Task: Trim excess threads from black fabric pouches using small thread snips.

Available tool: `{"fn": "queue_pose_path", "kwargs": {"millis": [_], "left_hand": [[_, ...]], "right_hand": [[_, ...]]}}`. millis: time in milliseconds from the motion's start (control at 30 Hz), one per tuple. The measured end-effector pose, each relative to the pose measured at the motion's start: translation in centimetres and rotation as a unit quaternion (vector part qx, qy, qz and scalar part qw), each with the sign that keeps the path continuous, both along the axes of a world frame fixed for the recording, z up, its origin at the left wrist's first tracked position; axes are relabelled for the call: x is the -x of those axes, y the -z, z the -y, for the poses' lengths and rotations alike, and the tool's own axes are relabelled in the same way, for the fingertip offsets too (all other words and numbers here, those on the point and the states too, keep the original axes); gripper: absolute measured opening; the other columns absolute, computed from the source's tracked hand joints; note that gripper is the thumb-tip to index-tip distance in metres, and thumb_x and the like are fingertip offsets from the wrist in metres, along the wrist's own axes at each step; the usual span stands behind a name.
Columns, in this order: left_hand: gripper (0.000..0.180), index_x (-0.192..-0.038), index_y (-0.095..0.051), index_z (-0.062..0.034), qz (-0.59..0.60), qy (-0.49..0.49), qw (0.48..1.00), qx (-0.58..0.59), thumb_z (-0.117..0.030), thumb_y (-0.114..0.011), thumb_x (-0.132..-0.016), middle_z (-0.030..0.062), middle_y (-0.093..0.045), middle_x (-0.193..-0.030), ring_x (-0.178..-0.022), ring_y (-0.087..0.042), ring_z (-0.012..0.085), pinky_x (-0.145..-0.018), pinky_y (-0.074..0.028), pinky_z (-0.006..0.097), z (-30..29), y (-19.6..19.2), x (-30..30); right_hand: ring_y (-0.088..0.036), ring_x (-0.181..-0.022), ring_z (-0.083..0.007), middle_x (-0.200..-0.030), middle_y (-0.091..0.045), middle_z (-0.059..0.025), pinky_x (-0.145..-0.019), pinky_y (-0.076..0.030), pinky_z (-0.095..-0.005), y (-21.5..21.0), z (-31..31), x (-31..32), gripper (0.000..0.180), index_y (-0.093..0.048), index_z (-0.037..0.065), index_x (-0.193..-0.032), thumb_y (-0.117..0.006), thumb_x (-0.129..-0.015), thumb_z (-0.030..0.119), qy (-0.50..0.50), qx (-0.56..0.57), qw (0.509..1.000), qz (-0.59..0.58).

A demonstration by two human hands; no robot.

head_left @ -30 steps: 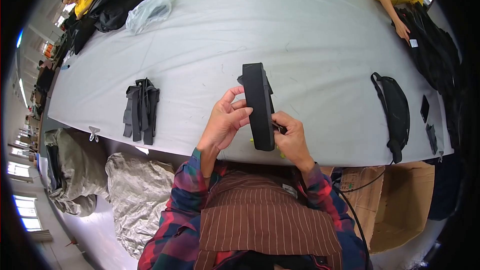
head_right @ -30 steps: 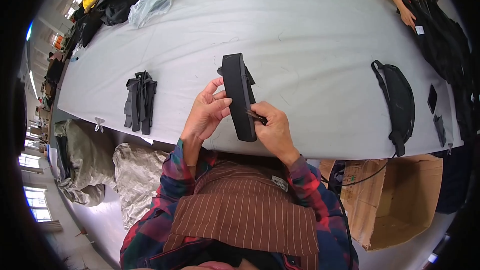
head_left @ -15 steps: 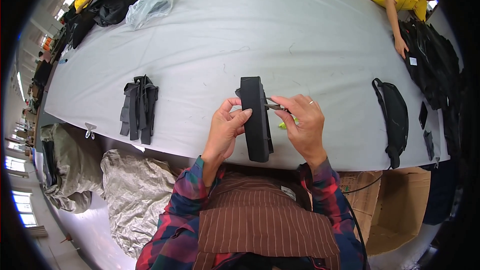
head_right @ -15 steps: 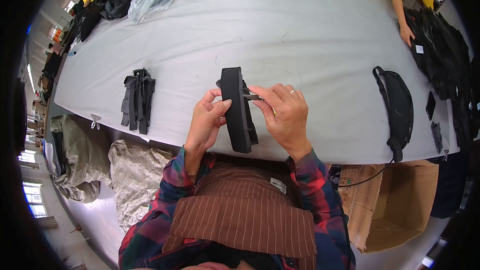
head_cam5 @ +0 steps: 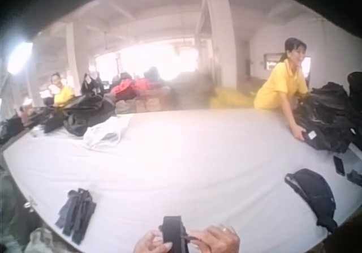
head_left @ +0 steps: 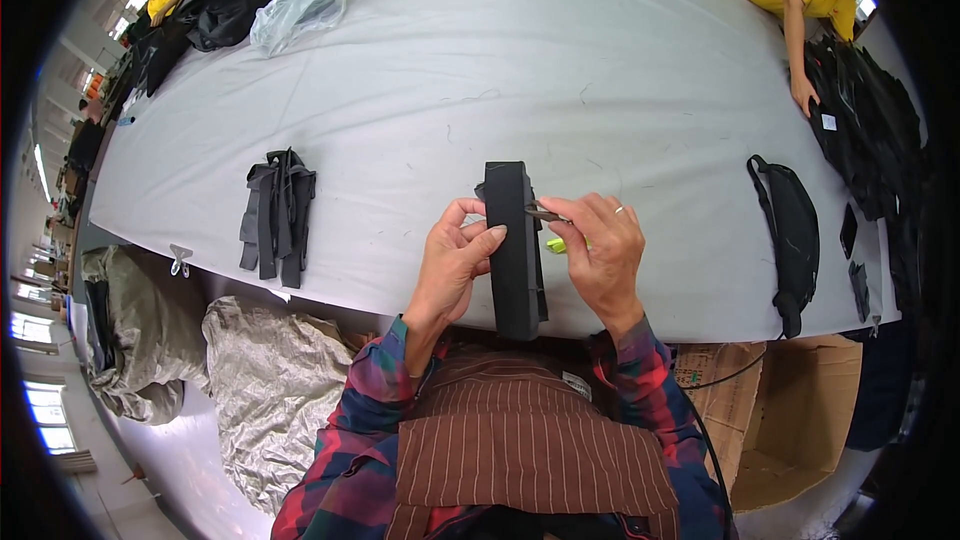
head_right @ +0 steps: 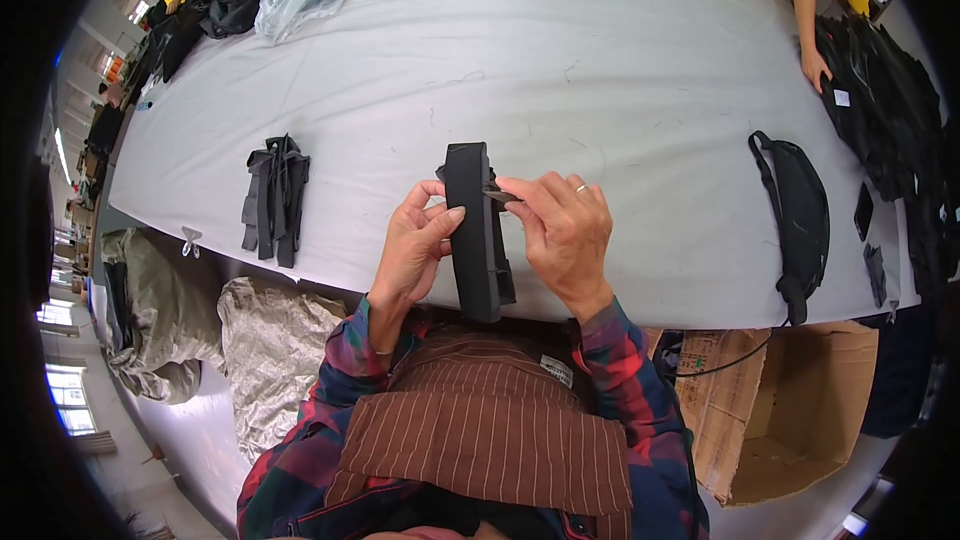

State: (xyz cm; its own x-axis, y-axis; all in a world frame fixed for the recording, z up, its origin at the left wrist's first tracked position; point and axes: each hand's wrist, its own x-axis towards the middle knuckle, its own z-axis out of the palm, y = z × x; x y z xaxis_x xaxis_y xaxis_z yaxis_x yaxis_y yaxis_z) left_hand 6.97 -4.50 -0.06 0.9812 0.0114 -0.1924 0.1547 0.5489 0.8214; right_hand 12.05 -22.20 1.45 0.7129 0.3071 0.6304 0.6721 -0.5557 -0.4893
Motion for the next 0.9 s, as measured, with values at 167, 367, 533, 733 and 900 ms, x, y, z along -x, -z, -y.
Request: {"fn": "queue_pose_path", "kwargs": {"millis": [167, 367, 533, 733, 900], "left_hand": [[0.020, -0.106, -0.045, -0.0075, 0.004, -0.011, 0.999, -0.029, -0.002, -0.057, -0.091, 0.0077, -0.066, -0.091, -0.075, -0.062, 0.0082, -0.061, -0.051, 0.021, -0.5, 0.0, -0.1], [0.032, -0.117, -0.045, -0.0065, -0.015, -0.006, 0.997, -0.072, -0.004, -0.059, -0.089, 0.0058, -0.065, -0.094, -0.075, -0.058, 0.0043, -0.054, -0.043, 0.017, 0.7, -1.2, -0.3], [0.038, -0.122, -0.041, -0.0073, -0.008, 0.004, 0.996, -0.084, -0.001, -0.056, -0.088, 0.0073, -0.065, -0.097, -0.077, -0.058, 0.0076, -0.059, -0.044, 0.020, -0.4, 0.2, -0.1], [0.040, -0.118, -0.039, -0.0082, 0.006, 0.068, 0.994, -0.082, 0.007, -0.051, -0.084, 0.0160, -0.065, -0.100, -0.081, -0.063, 0.0154, -0.065, -0.049, 0.023, 1.9, -0.4, -0.8], [0.050, -0.127, -0.035, -0.0082, -0.041, 0.161, 0.983, -0.082, 0.011, -0.050, -0.083, 0.0199, -0.065, -0.103, -0.086, -0.066, 0.0203, -0.065, -0.052, 0.023, 5.0, 0.1, 0.1]], "right_hand": [[-0.048, -0.064, -0.0188, -0.071, -0.056, 0.0029, -0.060, -0.034, -0.0326, 0.2, -0.1, -0.1, 0.020, -0.069, 0.019, -0.096, -0.067, -0.078, 0.010, 0.003, -0.007, 1.000, -0.001], [-0.052, -0.062, -0.0223, -0.067, -0.056, -0.0016, -0.061, -0.037, -0.0352, 0.4, 0.3, -0.2, 0.020, -0.070, 0.017, -0.092, -0.067, -0.075, 0.008, -0.007, -0.061, 0.998, -0.007], [-0.056, -0.066, -0.0198, -0.071, -0.059, 0.0020, -0.065, -0.039, -0.0336, 1.2, 0.0, -0.7, 0.013, -0.068, 0.019, -0.090, -0.066, -0.079, 0.011, 0.011, -0.103, 0.994, -0.025], [-0.049, -0.065, -0.0071, -0.077, -0.060, -0.0018, -0.060, -0.039, -0.0215, -1.9, 3.7, -4.7, 0.022, -0.065, 0.010, -0.107, -0.062, -0.086, 0.011, 0.022, -0.346, 0.930, -0.120], [-0.042, -0.064, -0.0067, -0.073, -0.049, 0.0026, -0.058, -0.036, -0.0225, -5.0, 8.0, -10.8, 0.027, -0.061, 0.006, -0.111, -0.063, -0.087, 0.018, 0.075, -0.492, 0.857, -0.131]]}}
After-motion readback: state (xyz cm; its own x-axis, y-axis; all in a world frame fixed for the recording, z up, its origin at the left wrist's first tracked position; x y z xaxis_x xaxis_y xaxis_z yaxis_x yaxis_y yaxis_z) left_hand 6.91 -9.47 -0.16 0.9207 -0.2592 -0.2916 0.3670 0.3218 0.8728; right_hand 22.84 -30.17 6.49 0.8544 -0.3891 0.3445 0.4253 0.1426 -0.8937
